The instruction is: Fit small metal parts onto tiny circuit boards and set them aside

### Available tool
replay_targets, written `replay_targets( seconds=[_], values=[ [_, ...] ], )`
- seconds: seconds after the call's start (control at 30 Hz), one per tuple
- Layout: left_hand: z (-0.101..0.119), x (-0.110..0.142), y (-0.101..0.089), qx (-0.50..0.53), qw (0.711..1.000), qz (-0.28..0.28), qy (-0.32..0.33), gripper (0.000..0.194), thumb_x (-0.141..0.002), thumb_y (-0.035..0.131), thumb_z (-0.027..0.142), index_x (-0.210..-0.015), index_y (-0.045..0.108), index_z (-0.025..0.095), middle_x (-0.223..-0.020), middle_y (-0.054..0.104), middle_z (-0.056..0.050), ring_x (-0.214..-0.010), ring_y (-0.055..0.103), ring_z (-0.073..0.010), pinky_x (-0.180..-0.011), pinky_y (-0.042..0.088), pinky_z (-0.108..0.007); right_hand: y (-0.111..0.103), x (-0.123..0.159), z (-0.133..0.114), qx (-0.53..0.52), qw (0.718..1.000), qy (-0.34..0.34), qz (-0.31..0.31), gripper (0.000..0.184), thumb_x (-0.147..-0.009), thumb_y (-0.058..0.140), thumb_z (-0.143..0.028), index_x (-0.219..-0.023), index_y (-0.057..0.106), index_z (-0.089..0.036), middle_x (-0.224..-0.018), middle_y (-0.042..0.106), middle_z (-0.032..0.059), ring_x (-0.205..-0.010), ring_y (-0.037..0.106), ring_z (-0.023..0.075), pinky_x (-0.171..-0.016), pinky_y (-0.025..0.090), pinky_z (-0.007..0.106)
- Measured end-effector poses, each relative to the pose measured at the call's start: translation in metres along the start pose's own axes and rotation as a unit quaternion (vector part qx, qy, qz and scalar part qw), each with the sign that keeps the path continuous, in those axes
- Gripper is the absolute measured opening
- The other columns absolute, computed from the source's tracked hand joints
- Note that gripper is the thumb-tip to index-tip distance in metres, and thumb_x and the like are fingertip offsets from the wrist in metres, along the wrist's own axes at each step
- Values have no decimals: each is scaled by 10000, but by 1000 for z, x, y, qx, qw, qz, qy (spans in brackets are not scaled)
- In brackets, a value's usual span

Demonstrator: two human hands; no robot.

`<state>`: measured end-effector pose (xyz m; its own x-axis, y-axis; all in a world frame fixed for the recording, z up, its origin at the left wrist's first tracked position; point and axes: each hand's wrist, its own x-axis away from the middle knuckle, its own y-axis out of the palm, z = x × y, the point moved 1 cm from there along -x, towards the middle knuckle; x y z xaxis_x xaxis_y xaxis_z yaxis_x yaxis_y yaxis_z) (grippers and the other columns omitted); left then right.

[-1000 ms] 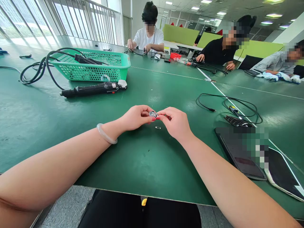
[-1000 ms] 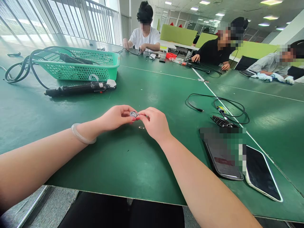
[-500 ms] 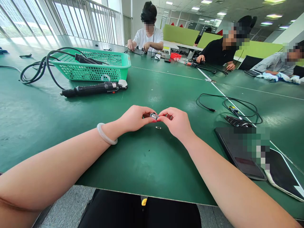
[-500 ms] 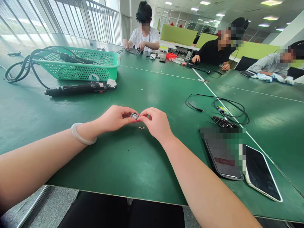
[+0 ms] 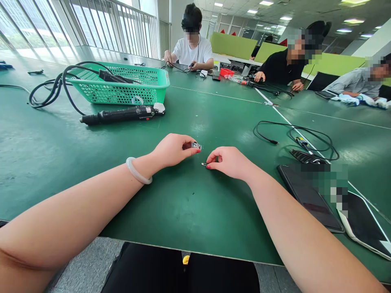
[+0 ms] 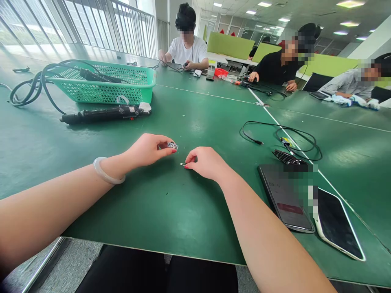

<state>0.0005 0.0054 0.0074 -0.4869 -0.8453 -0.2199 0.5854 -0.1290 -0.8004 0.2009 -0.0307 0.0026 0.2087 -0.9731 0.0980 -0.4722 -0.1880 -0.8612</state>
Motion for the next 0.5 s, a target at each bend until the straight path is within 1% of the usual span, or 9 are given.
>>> replay_targets(
  seconds=[0.17,0.27,0.33,0.4,0.5],
  values=[
    [-1,0,1,-14,1000,5,-5,391,-775,533,545,-908,715,225,-760,695,-9,-585,542,-137,-539,382,-260,-1,2,-4,57,998,-21,10,134,-771,584,-290,-705,695,-252,-781,642,-6,-651,530,122,-555,394,258],
    [-2,0,1,-24,1000,6,-4,402,-780,522,557,-944,717,246,-850,713,-9,-619,564,-146,-562,403,-268,-1,2,-8,96,995,-36,15,146,-792,568,-278,-727,697,-258,-815,651,-13,-672,540,122,-558,391,256],
    [-3,-1,1,-31,999,7,9,389,-783,523,548,-945,721,256,-902,719,-12,-715,599,-172,-627,436,-280,0,3,-11,121,991,-51,20,159,-807,554,-261,-740,698,-257,-840,656,-14,-699,551,124,-565,391,257],
    [-4,-2,2,-43,998,14,40,362,-791,529,524,-932,728,257,-937,722,-17,-848,611,-203,-742,458,-307,1,3,-12,144,987,-65,24,171,-818,544,-244,-743,698,-250,-850,659,-9,-711,558,129,-568,391,262],
    [-7,-4,3,-55,994,31,92,330,-792,557,489,-926,733,244,-1009,716,-28,-1006,582,-221,-924,423,-358,2,3,-13,167,982,-78,33,175,-824,545,-234,-737,697,-242,-834,659,5,-709,565,143,-559,383,275]
  ],
)
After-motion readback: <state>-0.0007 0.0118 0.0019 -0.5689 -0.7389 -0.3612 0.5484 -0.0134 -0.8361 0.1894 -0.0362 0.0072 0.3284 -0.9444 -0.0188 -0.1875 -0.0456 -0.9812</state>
